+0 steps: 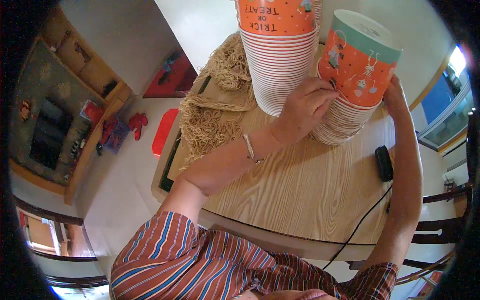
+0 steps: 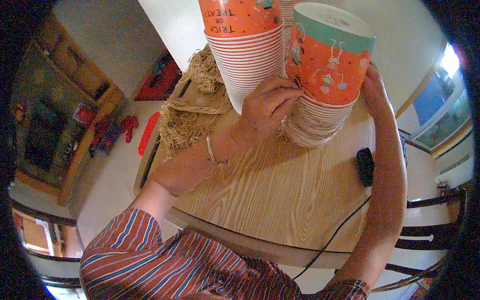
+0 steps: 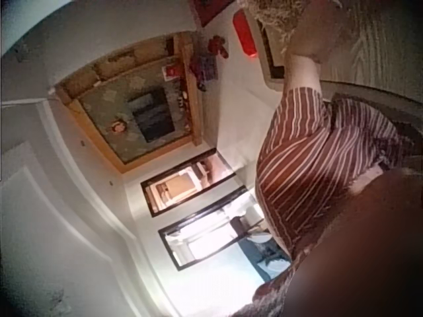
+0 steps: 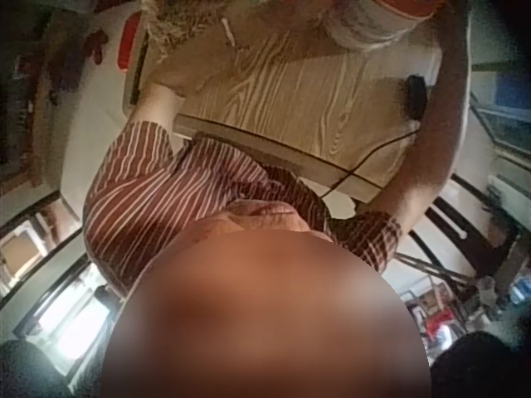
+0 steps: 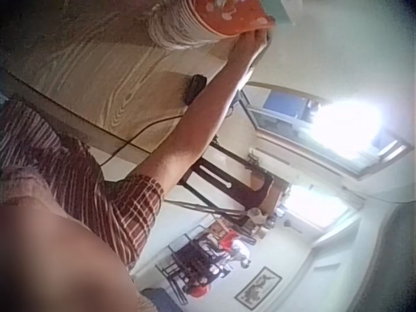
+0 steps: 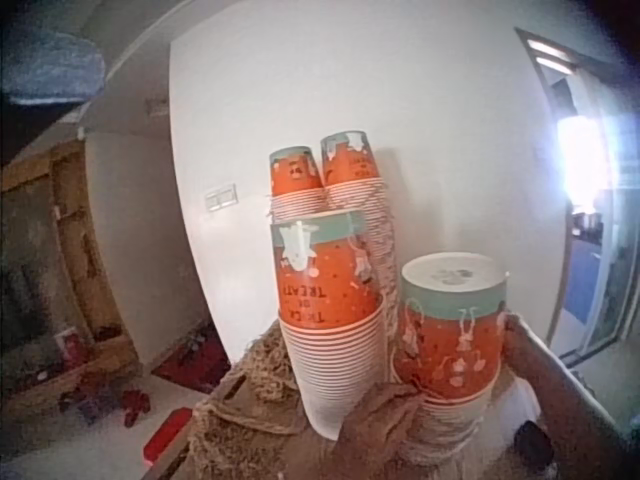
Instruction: Packaging decorative shredded paper into printed paper cups.
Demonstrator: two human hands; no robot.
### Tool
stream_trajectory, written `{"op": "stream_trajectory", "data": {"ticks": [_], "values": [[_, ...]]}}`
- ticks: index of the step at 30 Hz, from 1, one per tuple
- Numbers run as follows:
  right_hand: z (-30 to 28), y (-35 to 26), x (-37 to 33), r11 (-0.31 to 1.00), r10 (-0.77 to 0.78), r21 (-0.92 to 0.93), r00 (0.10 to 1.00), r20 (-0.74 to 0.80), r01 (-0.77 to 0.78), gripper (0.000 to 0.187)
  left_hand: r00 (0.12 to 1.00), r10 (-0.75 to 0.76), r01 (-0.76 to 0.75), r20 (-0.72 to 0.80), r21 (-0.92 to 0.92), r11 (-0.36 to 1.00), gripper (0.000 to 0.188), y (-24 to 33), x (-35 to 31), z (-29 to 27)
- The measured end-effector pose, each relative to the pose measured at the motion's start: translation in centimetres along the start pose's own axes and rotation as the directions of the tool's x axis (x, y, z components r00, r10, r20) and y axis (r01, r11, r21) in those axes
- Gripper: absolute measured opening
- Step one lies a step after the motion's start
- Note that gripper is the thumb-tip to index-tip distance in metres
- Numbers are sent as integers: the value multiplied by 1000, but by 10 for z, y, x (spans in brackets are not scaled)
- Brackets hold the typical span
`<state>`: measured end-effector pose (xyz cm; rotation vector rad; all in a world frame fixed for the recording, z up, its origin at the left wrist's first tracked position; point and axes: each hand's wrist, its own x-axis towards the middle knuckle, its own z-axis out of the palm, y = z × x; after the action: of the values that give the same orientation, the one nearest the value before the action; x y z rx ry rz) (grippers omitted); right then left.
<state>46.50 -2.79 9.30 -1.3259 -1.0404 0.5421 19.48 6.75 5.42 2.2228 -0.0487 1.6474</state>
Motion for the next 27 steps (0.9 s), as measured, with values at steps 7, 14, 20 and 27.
{"op": "stream_trajectory", "data": {"ticks": [7, 14, 20, 27], "values": [[6, -10, -2, 972, -79, -215, 995, 59, 90, 29, 1000, 20, -20, 14, -5, 1000, 25, -9, -12, 5], [7, -1, 3, 954, -57, -291, 998, 40, 67, 32, 996, -2, -1, 86, 30, 1000, 23, -9, -11, -9], [-23, 23, -4, 877, -64, -480, 991, -118, -1, 32, 987, -151, 155, 59, -52, 987, 24, -12, -23, -37], [-35, 34, -48, 903, -146, -412, 989, -31, 120, 35, 834, -510, 538, 211, -109, 836, 32, -30, -61, -29]]}}
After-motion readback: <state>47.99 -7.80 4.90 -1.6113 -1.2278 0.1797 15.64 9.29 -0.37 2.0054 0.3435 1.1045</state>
